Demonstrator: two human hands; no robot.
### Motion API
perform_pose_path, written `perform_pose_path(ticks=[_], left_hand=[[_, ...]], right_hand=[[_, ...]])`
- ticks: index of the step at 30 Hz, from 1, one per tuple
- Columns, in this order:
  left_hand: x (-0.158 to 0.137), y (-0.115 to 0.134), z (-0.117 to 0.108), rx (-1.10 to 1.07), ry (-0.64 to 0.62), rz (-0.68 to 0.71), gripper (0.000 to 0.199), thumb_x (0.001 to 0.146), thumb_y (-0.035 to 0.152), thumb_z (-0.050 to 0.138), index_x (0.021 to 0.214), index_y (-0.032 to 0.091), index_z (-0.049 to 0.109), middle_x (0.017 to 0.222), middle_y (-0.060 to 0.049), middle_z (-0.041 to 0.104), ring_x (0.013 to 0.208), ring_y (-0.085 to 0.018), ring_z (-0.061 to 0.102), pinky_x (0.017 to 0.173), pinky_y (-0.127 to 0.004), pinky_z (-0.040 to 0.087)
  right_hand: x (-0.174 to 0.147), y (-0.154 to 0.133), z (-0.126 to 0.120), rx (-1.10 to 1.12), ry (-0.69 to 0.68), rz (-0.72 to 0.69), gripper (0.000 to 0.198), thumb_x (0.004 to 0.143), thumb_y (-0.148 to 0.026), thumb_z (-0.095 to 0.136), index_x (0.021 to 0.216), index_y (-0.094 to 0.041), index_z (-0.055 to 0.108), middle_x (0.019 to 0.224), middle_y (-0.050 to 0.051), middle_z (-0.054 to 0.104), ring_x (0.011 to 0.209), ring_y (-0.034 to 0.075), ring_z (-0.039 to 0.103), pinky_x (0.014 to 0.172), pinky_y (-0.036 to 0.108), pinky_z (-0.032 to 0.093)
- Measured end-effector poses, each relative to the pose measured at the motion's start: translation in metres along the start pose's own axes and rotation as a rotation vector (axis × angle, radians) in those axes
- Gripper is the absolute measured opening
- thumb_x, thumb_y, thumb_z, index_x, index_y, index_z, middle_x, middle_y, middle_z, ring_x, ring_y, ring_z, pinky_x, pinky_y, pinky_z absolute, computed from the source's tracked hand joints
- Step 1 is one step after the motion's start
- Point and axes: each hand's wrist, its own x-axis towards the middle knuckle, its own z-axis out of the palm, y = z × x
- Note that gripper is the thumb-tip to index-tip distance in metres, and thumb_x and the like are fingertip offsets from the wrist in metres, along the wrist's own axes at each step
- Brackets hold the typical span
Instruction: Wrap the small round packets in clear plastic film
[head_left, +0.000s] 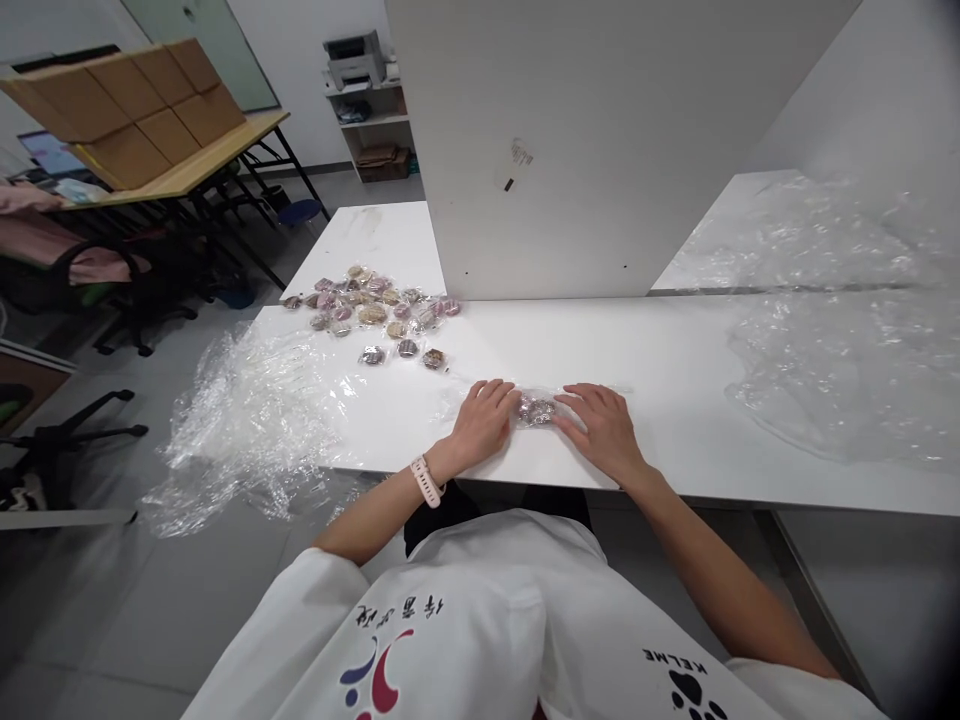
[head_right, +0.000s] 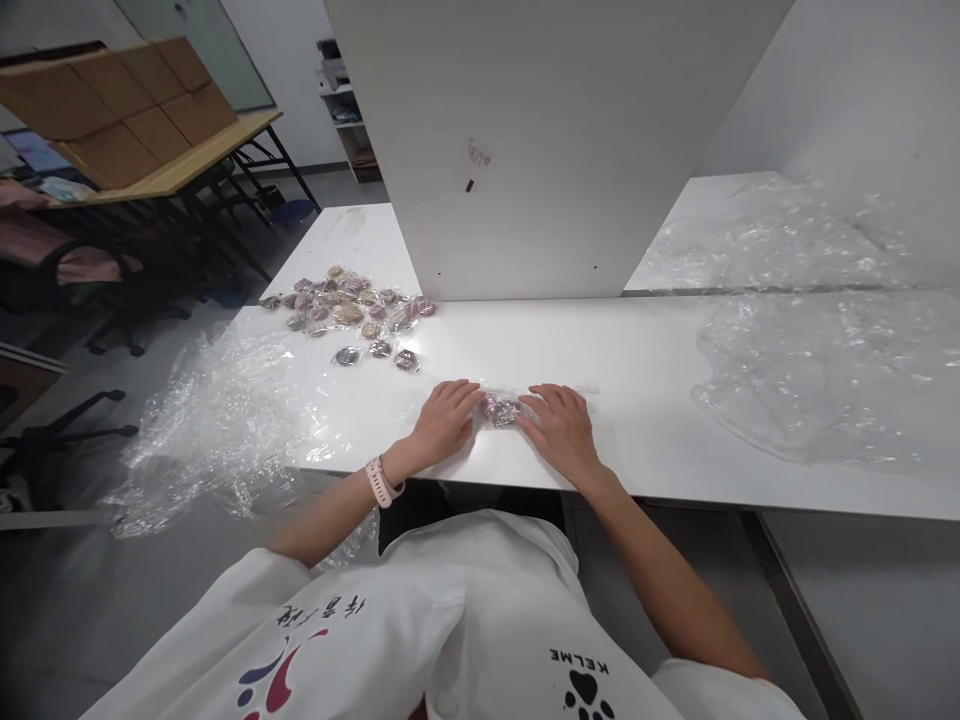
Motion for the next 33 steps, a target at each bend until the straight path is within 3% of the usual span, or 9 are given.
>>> perform_pose_path(ticks=[4, 8, 11, 15, 19, 22, 24, 29, 33], left_hand=[[-0.008, -0.006, 0.012, 0.013, -0.055, -0.12, 0.052, 0.09, 0.007, 0.04, 0.141, 0.006, 0.047, 0.151, -0.023, 0.046, 0.148, -0.034, 0.033, 0.121, -0.058, 0.021], [0.008, -0.005, 0.015, -0.174, 0.145, -0.362, 0.046, 0.093, 0.011, 0.04, 0.136, 0.018, 0.055, 0.156, -0.014, 0.042, 0.154, -0.031, 0.018, 0.122, -0.066, 0.009], [0.022, 0.01, 0.014, -0.65, 0.297, -0.578, 0.039, 0.096, 0.02, 0.043, 0.131, 0.025, 0.06, 0.157, -0.009, 0.042, 0.153, -0.029, 0.021, 0.121, -0.063, 0.016], [0.039, 0.031, 0.01, -1.593, 0.296, -0.794, 0.027, 0.094, 0.026, 0.05, 0.114, 0.018, 0.065, 0.129, -0.011, 0.066, 0.125, -0.025, 0.06, 0.11, -0.045, 0.044], [0.044, 0.039, -0.005, -2.051, 0.334, -0.882, 0.012, 0.09, 0.022, 0.058, 0.096, 0.017, 0.066, 0.104, -0.007, 0.073, 0.106, -0.018, 0.068, 0.101, -0.031, 0.051], [0.036, 0.047, -0.016, -2.184, 0.325, -0.887, 0.009, 0.09, 0.018, 0.06, 0.095, 0.017, 0.067, 0.098, -0.005, 0.073, 0.098, -0.014, 0.068, 0.096, -0.026, 0.052], [0.028, 0.056, -0.02, -2.243, 0.234, -0.904, 0.008, 0.087, 0.017, 0.063, 0.093, 0.016, 0.068, 0.091, -0.004, 0.072, 0.086, -0.013, 0.069, 0.09, -0.025, 0.054], [0.011, 0.079, -0.015, -2.141, 0.078, -0.928, 0.019, 0.07, 0.024, 0.08, 0.081, 0.015, 0.067, 0.075, -0.001, 0.067, 0.067, -0.011, 0.062, 0.071, -0.024, 0.053], [0.009, 0.093, -0.007, -1.859, 0.082, -0.876, 0.024, 0.075, 0.038, 0.077, 0.08, 0.016, 0.068, 0.072, 0.0, 0.065, 0.064, -0.011, 0.057, 0.064, -0.023, 0.047]], right_hand=[[-0.019, 0.005, 0.006, 0.034, -0.069, 0.001, 0.042, 0.099, -0.04, 0.046, 0.135, -0.024, 0.06, 0.139, 0.011, 0.059, 0.127, 0.03, 0.051, 0.101, 0.049, 0.043], [-0.024, 0.003, 0.015, 0.017, -0.042, 0.054, 0.04, 0.101, -0.033, 0.04, 0.133, -0.024, 0.062, 0.139, 0.011, 0.06, 0.131, 0.03, 0.049, 0.103, 0.051, 0.043], [-0.023, -0.003, 0.022, 0.017, -0.05, 0.058, 0.041, 0.102, -0.03, 0.037, 0.134, -0.024, 0.062, 0.141, 0.01, 0.059, 0.131, 0.03, 0.048, 0.103, 0.05, 0.043], [-0.024, -0.016, 0.024, 0.1, -0.037, 0.066, 0.045, 0.102, -0.035, 0.037, 0.142, -0.025, 0.054, 0.146, 0.01, 0.054, 0.134, 0.029, 0.046, 0.106, 0.051, 0.043], [-0.027, -0.039, 0.011, 0.102, 0.191, 0.303, 0.043, 0.1, -0.042, 0.044, 0.134, -0.024, 0.063, 0.135, 0.014, 0.059, 0.123, 0.032, 0.052, 0.102, 0.052, 0.044], [-0.028, -0.053, -0.002, 0.221, 0.244, 0.522, 0.042, 0.097, -0.049, 0.047, 0.123, -0.024, 0.071, 0.109, 0.015, 0.067, 0.101, 0.031, 0.06, 0.091, 0.049, 0.048], [-0.026, -0.055, -0.011, 0.553, 0.141, 0.598, 0.046, 0.097, -0.052, 0.043, 0.122, -0.025, 0.071, 0.096, 0.012, 0.068, 0.09, 0.028, 0.063, 0.083, 0.045, 0.052], [-0.03, -0.05, -0.035, 1.414, -0.204, 0.63, 0.053, 0.095, -0.057, 0.039, 0.129, -0.024, 0.064, 0.121, 0.01, 0.069, 0.103, 0.028, 0.067, 0.084, 0.043, 0.056], [-0.042, -0.055, -0.042, 1.507, -0.22, 0.756, 0.054, 0.089, -0.062, 0.055, 0.126, -0.023, 0.065, 0.119, 0.01, 0.07, 0.105, 0.028, 0.067, 0.084, 0.042, 0.057]])
